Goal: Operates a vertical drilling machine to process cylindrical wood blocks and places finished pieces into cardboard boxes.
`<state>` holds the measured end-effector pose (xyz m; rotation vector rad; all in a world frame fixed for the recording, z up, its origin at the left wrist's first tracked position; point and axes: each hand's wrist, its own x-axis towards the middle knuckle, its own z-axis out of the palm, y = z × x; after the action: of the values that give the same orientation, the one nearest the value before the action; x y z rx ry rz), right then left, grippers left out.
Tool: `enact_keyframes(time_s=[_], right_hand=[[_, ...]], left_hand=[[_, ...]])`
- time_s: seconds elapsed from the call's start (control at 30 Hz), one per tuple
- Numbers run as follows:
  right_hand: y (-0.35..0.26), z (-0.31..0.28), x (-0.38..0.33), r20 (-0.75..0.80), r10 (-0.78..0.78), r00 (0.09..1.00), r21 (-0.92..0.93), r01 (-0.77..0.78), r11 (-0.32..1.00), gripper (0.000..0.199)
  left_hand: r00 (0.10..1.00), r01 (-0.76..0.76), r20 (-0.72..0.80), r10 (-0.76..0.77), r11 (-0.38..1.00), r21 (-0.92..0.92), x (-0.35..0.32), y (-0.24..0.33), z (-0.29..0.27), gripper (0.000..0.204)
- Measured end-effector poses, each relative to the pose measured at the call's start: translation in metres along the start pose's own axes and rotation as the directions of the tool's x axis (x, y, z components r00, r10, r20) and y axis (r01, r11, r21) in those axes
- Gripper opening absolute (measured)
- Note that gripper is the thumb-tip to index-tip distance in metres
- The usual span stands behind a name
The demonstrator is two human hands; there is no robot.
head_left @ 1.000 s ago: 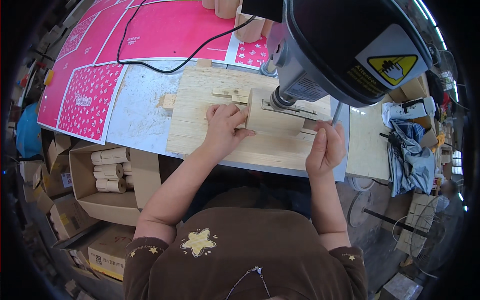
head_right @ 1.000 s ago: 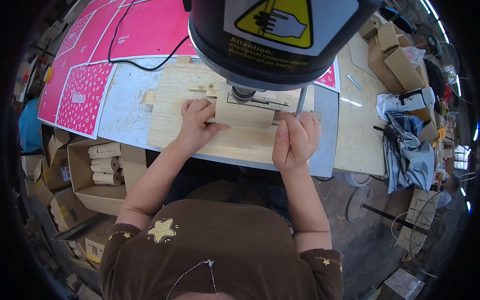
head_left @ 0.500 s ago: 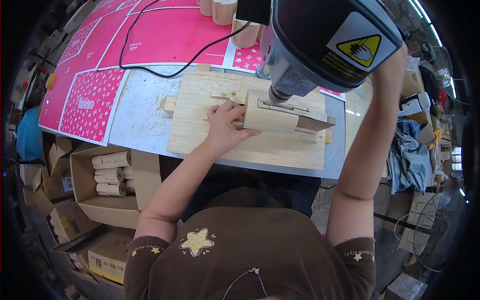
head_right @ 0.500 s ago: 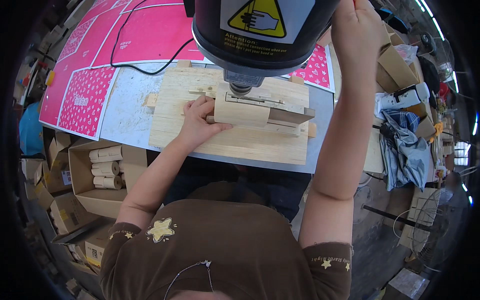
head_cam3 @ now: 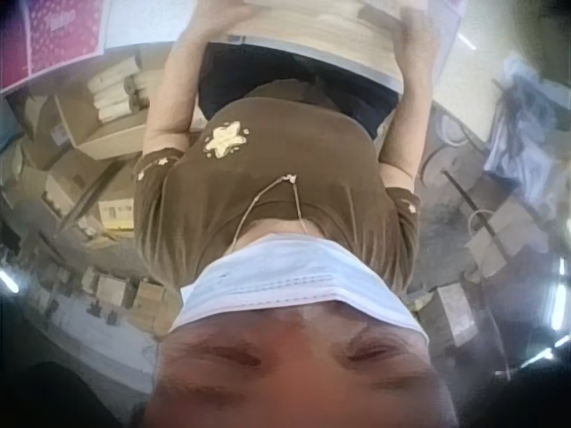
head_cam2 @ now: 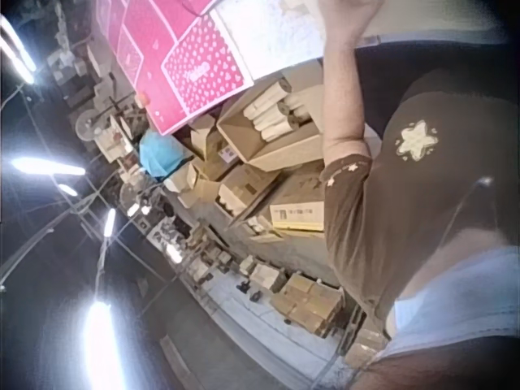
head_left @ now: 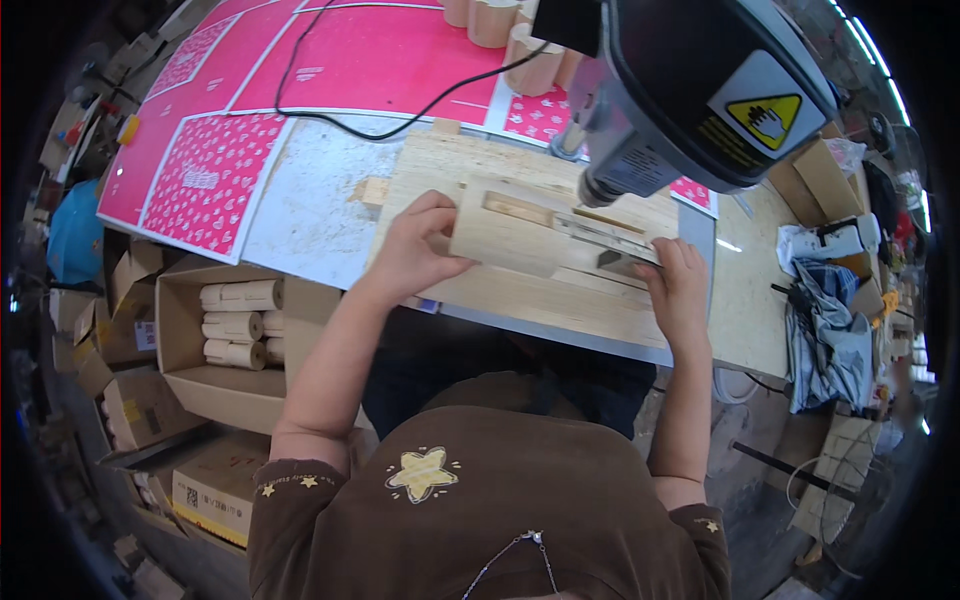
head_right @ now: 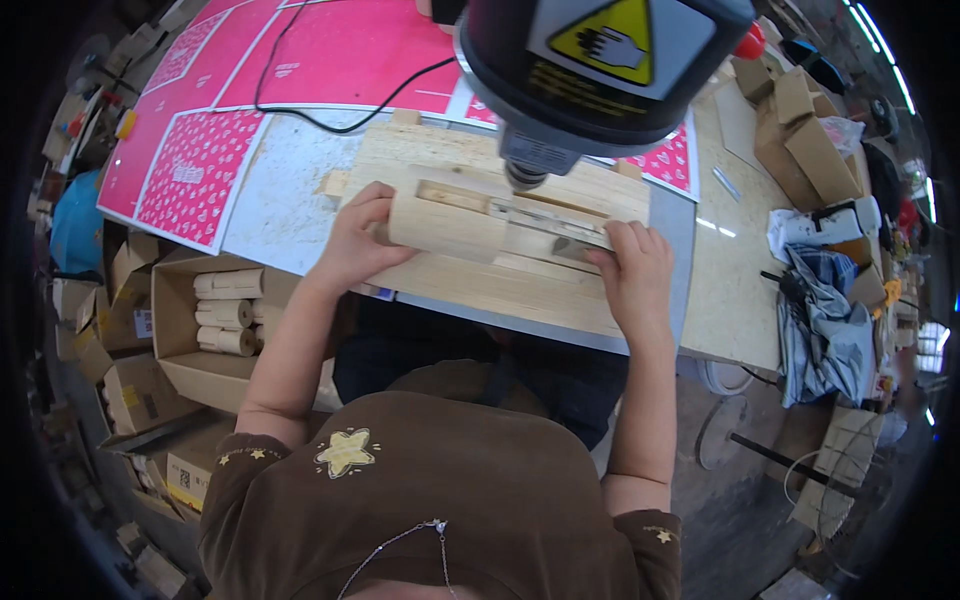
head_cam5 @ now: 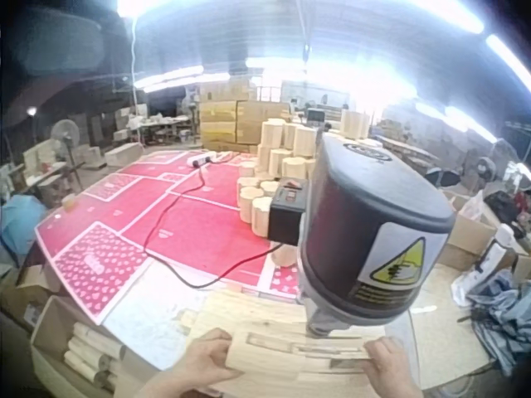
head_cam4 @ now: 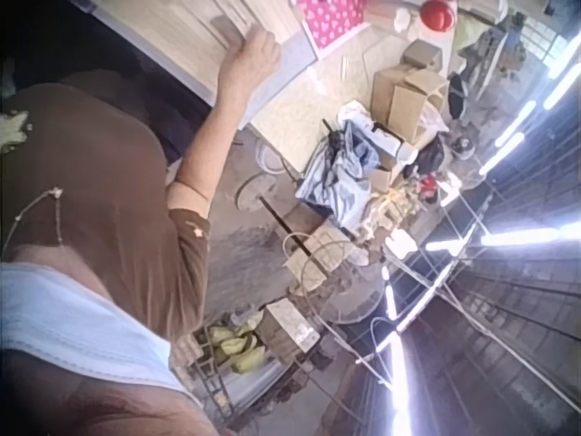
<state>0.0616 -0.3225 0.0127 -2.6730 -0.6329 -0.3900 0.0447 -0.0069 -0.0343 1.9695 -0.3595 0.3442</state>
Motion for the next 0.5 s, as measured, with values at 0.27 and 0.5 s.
enact_keyframes(time_s=[0.27, 0.5], right_hand=[[-0.029, 0.0, -0.009, 0.04, -0.041, 0.998, 0.087, 0.037, 0.996, 0.025], [-0.033, 0.002, -0.007, 0.038, -0.053, 0.998, 0.115, 0.048, 0.992, 0.025]], left_hand=[[0.708, 0.644, 0.022, -0.706, 0.633, -0.429, -0.022, 0.032, -0.067, 0.037], [0.606, 0.757, 0.085, -0.791, 0.542, -0.365, -0.027, 0.034, -0.034, 0.035]])
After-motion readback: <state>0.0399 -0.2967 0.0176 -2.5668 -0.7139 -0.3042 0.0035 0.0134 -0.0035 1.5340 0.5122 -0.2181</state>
